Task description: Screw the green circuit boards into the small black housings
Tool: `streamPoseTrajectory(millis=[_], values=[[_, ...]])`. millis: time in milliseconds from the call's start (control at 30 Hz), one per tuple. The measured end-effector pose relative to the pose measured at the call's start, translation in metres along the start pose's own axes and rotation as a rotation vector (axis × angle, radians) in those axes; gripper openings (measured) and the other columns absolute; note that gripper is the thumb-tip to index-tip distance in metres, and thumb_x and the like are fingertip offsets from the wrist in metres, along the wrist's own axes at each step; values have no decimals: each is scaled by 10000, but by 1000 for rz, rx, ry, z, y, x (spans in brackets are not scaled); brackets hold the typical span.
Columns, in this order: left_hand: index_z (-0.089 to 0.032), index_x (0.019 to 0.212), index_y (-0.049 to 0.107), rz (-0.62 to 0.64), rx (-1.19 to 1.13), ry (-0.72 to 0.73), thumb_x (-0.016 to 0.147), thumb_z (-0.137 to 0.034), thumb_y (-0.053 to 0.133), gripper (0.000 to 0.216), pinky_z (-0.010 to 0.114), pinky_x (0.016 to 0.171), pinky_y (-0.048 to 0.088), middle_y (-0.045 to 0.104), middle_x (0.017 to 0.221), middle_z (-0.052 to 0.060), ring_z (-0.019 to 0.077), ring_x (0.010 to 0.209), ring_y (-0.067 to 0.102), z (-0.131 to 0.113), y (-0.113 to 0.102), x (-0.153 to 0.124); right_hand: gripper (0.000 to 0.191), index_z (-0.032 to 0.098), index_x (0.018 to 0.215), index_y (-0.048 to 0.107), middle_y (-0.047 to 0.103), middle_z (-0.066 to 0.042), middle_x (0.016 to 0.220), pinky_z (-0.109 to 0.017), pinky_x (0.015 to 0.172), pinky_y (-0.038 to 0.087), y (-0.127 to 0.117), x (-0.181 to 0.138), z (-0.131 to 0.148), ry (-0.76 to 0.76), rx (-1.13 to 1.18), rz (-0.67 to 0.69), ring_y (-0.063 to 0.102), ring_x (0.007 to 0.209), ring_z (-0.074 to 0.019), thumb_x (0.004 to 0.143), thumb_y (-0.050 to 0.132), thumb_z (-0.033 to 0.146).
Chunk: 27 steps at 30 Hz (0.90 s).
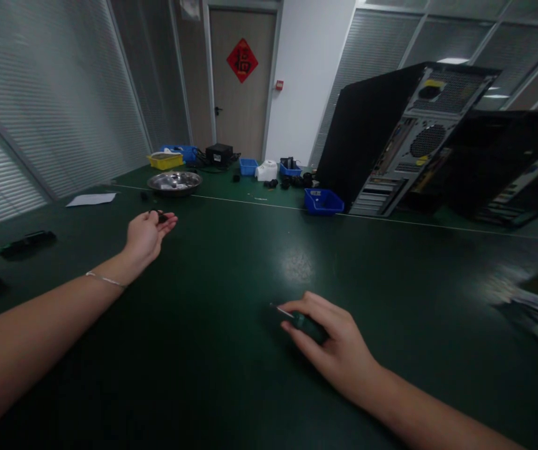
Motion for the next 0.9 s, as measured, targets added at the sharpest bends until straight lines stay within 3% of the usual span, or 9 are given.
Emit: streamPoseTrajectory(millis=[167, 400, 567, 733, 833, 900], values=[[-157, 1220, 584, -141, -11, 6, 956, -276, 590, 289, 441, 839, 556, 617, 1222, 105, 248, 1007, 647, 7, -29, 19, 185, 213, 1088, 662, 642, -39, 869, -271, 650, 471, 8, 0, -1, 4, 41, 70, 613, 752, -169, 922, 595, 166], [-152, 1228, 579, -214, -2, 60, 954, -277, 594, 301, 448, 842, 555, 615, 1224, 105, 254, 1014, 645, -2, -36, 22, 176, 205, 1076, 667, 646, -44, 867, -263, 639, 464, 9, 0, -4, 8, 50, 76, 609, 751, -169, 923, 592, 164], [-145, 1215, 590, -161, 25, 89, 967, -287, 568, 287, 446, 845, 553, 619, 1213, 94, 266, 1022, 644, -12, -29, 16, 152, 197, 1044, 672, 645, -47, 858, -265, 635, 459, 10, 1, -6, 24, 64, 86, 611, 749, -172, 923, 587, 160], [-152, 1219, 579, -14, 69, 87, 952, -282, 597, 298, 437, 823, 560, 619, 1210, 103, 245, 990, 650, -12, 4, -6, 154, 203, 1051, 673, 642, -38, 854, -262, 641, 461, 10, 1, -7, 33, 66, 93, 610, 744, -165, 920, 602, 163], [-129, 1082, 619, 226, 108, 28, 974, -290, 551, 205, 321, 670, 548, 651, 971, 54, 171, 769, 640, -2, 43, -42, 169, 220, 1075, 667, 650, -34, 874, -268, 665, 476, 9, 1, -10, 49, 50, 82, 620, 769, -171, 922, 609, 179], [-114, 971, 652, 438, 147, -29, 1004, -249, 457, 240, 236, 560, 456, 579, 726, 5, 119, 598, 534, 8, 71, -78, 184, 232, 1098, 657, 666, -37, 917, -280, 707, 491, 6, 1, -14, 69, 44, 57, 633, 821, -183, 921, 617, 200]])
Point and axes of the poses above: each hand's wrist, its own x-axis towards the middle knuckle, its own y-axis out of the palm, z = x × y, the point moved 10 cm from there along x, towards the middle knuckle
